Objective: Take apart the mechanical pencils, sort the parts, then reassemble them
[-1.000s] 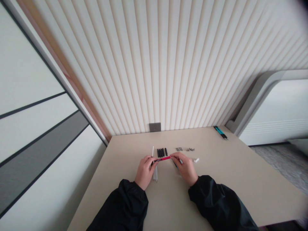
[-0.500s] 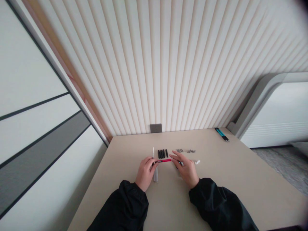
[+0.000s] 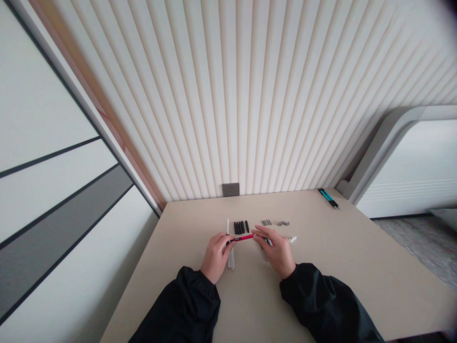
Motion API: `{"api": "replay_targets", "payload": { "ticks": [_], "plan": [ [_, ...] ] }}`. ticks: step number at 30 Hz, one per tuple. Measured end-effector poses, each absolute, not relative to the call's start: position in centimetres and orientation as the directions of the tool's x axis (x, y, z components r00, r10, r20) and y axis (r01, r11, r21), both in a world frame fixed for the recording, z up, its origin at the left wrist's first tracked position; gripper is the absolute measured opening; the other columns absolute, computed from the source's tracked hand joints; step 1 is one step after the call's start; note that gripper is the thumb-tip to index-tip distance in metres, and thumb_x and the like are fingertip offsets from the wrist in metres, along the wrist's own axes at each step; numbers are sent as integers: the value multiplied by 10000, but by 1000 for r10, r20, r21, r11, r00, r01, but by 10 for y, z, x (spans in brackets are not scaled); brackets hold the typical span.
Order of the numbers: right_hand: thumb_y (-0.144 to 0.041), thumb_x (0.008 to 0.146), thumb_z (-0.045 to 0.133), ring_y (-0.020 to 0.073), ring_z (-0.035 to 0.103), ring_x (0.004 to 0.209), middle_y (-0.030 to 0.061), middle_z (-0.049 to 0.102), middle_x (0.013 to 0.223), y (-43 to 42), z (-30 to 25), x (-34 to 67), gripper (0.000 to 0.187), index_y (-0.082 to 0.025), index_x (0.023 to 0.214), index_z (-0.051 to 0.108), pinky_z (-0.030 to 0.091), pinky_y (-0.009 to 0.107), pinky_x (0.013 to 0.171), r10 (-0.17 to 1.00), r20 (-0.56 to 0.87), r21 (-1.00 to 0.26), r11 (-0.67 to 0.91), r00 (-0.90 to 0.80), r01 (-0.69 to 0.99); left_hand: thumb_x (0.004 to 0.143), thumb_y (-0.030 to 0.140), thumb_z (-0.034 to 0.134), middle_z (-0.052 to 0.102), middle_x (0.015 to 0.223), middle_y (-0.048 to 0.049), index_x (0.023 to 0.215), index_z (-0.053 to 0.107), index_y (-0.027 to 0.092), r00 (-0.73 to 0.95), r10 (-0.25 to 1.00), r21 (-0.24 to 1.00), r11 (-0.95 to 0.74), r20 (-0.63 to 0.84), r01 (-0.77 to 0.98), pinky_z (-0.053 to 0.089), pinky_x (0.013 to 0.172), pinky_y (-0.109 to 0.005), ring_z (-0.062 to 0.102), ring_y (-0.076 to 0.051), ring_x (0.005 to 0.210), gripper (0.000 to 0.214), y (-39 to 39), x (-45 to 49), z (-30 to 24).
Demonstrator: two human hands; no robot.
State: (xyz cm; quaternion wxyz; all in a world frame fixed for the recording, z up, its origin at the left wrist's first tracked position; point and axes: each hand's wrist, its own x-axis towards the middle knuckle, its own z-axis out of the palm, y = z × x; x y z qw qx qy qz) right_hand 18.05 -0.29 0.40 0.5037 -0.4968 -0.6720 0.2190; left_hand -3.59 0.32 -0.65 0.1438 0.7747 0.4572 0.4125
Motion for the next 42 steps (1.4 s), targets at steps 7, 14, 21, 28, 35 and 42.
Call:
{"api": "replay_targets", "payload": {
  "ticks": [7,14,21,28,35,42],
  "plan": [
    [-345,873,633,219,681,935,39,743,975,-4,1,181,249,-243,1099,656,526,363,877,849,528,-749,485,-36,452,919,246,543,654,929,-66,985,654,203,244,830,636,-545,501,547,519,810,-356,630,-205,892,137,3,-35,-8],
    [-290,873,641,190,674,870,47,723,952,-7,3,180,202,-241,1067,663,541,323,811,812,582,-731,543,-37,413,919,239,551,653,948,-63,1000,642,201,297,828,643,-558,476,524,510,824,-347,623,-199,910,128,2,-34,-10],
    [-252,872,639,191,657,850,57,702,945,-13,11,178,189,-250,1057,676,534,323,777,790,608,-706,585,-81,399,914,247,562,652,991,-66,1058,656,228,353,792,583,-607,499,540,504,851,-350,612,-203,951,172,0,-32,-13],
    [-277,862,654,200,636,890,60,682,965,-15,13,181,260,-246,1119,639,517,330,791,797,586,-702,590,-146,399,938,223,515,638,990,-75,1048,641,208,347,802,635,-597,487,489,500,853,-344,603,-199,952,168,-2,-33,-8],
    [-272,866,645,210,618,952,82,651,1030,-15,8,182,276,-238,1139,626,510,346,835,760,622,-682,644,-190,345,932,214,524,637,1011,-79,1058,636,210,349,796,642,-605,495,471,495,870,-350,599,-204,977,168,-3,-33,-8],
    [-269,905,575,211,603,977,83,646,1042,-14,10,180,253,-231,1151,621,503,352,851,780,573,-699,625,-252,348,929,205,532,635,1008,-79,1049,633,207,366,772,633,-636,520,442,498,859,-338,598,-197,967,157,-4,-33,-7]
  ]
}}
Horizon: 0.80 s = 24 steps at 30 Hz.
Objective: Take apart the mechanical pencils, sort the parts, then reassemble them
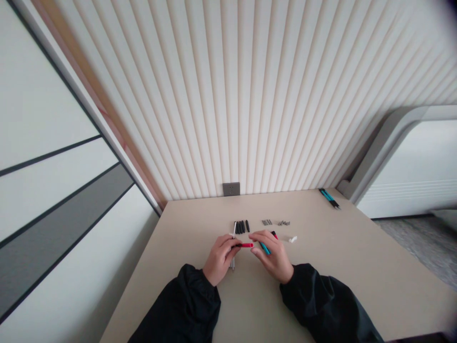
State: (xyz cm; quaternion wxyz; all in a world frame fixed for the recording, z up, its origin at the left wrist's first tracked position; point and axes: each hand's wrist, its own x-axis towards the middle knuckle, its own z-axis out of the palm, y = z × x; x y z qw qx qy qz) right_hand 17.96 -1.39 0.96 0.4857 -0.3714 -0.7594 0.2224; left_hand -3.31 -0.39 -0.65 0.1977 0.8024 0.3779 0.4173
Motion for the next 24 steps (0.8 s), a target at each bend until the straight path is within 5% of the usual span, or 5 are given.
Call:
{"api": "replay_targets", "payload": {
  "ticks": [4,14,24],
  "plan": [
    [-234,959,453,204,593,1018,83,650,1042,-12,10,175,244,-228,1116,641,488,363,893,808,527,-752,587,-262,300,928,195,533,625,984,-72,1024,635,205,447,731,618,-678,515,398,489,873,-324,590,-185,965,140,-7,-33,-4],
    [-312,947,508,196,585,1046,82,630,1075,-10,12,168,230,-217,1067,680,482,356,935,840,384,-867,471,-382,163,935,253,529,633,938,-68,993,653,211,587,657,576,-735,473,358,490,844,-312,592,-182,915,143,-9,-30,-2],
    [-362,946,504,192,597,1036,78,641,1060,-8,12,171,248,-214,1022,688,487,354,928,824,360,-889,445,-437,107,942,219,504,628,1077,-91,1044,656,230,601,662,673,-692,448,262,509,882,-316,607,-191,1029,184,-8,-31,-3]
  ]
}}
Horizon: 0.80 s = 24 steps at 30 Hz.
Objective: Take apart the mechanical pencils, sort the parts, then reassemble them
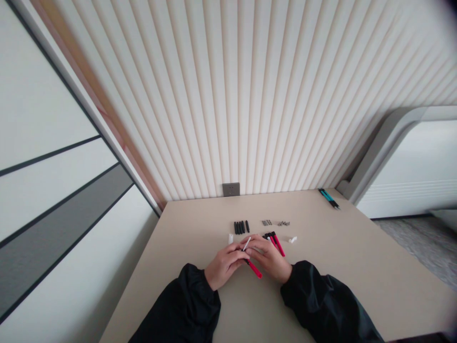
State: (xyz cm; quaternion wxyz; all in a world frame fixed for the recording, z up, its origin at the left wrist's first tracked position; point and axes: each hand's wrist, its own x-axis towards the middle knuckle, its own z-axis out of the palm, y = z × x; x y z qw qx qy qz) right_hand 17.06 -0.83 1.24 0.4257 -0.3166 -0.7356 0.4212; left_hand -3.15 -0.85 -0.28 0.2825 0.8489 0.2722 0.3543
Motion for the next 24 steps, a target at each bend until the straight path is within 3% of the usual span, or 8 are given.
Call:
{"api": "replay_targets", "payload": {
  "ticks": [8,14,18,21,24],
  "plan": [
    [-403,925,531,192,620,944,59,667,976,-10,11,168,243,-188,889,636,490,358,872,869,298,-916,378,-395,138,930,208,521,516,1225,-118,1001,659,208,592,674,698,-673,442,244,537,795,-308,608,-131,802,155,-11,-30,3],
    [-460,943,463,201,655,883,75,704,925,-6,7,167,325,-182,939,630,526,338,799,933,263,-957,284,-246,52,927,194,522,512,1297,-128,1000,631,209,554,679,663,-695,482,277,492,930,-377,578,-208,1070,133,-11,-29,9],
    [-516,924,464,192,656,774,95,707,884,4,6,177,362,-176,901,587,534,298,682,969,241,-970,243,-52,31,948,190,475,603,1179,-106,1046,599,211,456,745,635,-661,488,401,467,962,-391,566,-215,1113,160,-7,-33,4],
    [-535,911,479,172,628,670,83,689,791,9,3,184,376,-170,897,570,520,281,610,972,232,-973,232,31,16,945,217,481,649,993,-70,1063,595,214,376,792,615,-611,482,499,501,879,-373,611,-206,972,164,-2,-38,0],
    [-538,914,471,154,586,588,41,649,683,8,-1,185,391,-162,941,575,495,269,555,971,236,-972,235,35,23,956,232,451,627,944,-60,1046,590,202,286,821,633,-566,494,529,510,816,-346,610,-194,901,168,3,-42,-1]
  ]
}}
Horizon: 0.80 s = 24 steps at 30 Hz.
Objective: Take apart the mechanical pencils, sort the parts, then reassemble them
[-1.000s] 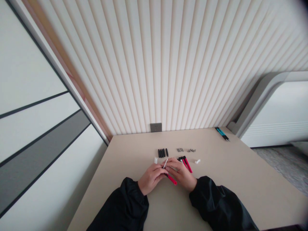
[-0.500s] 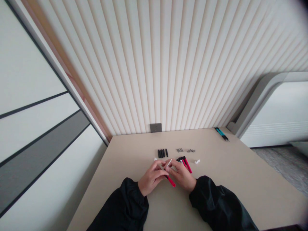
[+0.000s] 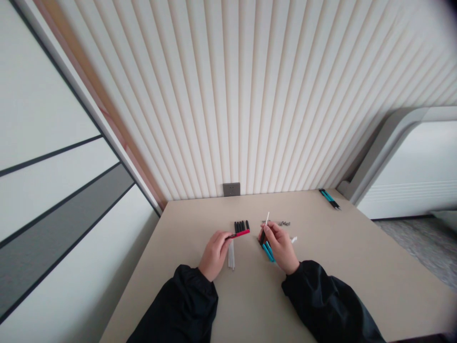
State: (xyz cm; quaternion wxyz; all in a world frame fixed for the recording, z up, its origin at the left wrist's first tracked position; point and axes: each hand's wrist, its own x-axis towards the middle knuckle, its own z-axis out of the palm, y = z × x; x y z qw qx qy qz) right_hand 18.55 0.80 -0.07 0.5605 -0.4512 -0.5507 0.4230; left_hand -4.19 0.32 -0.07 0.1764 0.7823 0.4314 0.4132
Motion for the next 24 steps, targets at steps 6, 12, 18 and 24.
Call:
{"api": "replay_targets", "payload": {
  "ticks": [6,12,18,24],
  "plan": [
    [-439,955,426,159,582,619,39,619,734,0,1,184,350,-180,1022,651,483,270,582,948,313,-895,317,-64,315,967,213,404,595,991,-63,1061,588,201,131,832,666,-517,539,537,485,854,-349,580,-194,954,207,5,-41,5],
    [-320,952,440,183,606,758,67,596,877,0,6,188,274,-219,1020,685,517,303,728,873,447,-710,480,-197,515,972,240,390,583,972,-63,1040,580,201,90,838,691,-499,538,523,479,840,-352,570,-197,941,205,6,-41,3],
    [-293,955,433,169,605,735,61,568,904,2,4,195,263,-249,1030,682,526,299,733,857,453,-612,499,-245,614,973,258,396,586,971,-59,1032,587,208,100,845,702,-497,525,510,482,845,-346,577,-196,936,206,6,-42,2],
    [-285,965,423,175,606,776,65,565,944,2,6,198,271,-259,1068,672,520,305,742,859,420,-563,499,-292,659,973,264,409,602,968,-58,1024,598,203,149,845,701,-513,513,495,487,844,-341,587,-192,940,205,7,-41,1]
  ]
}}
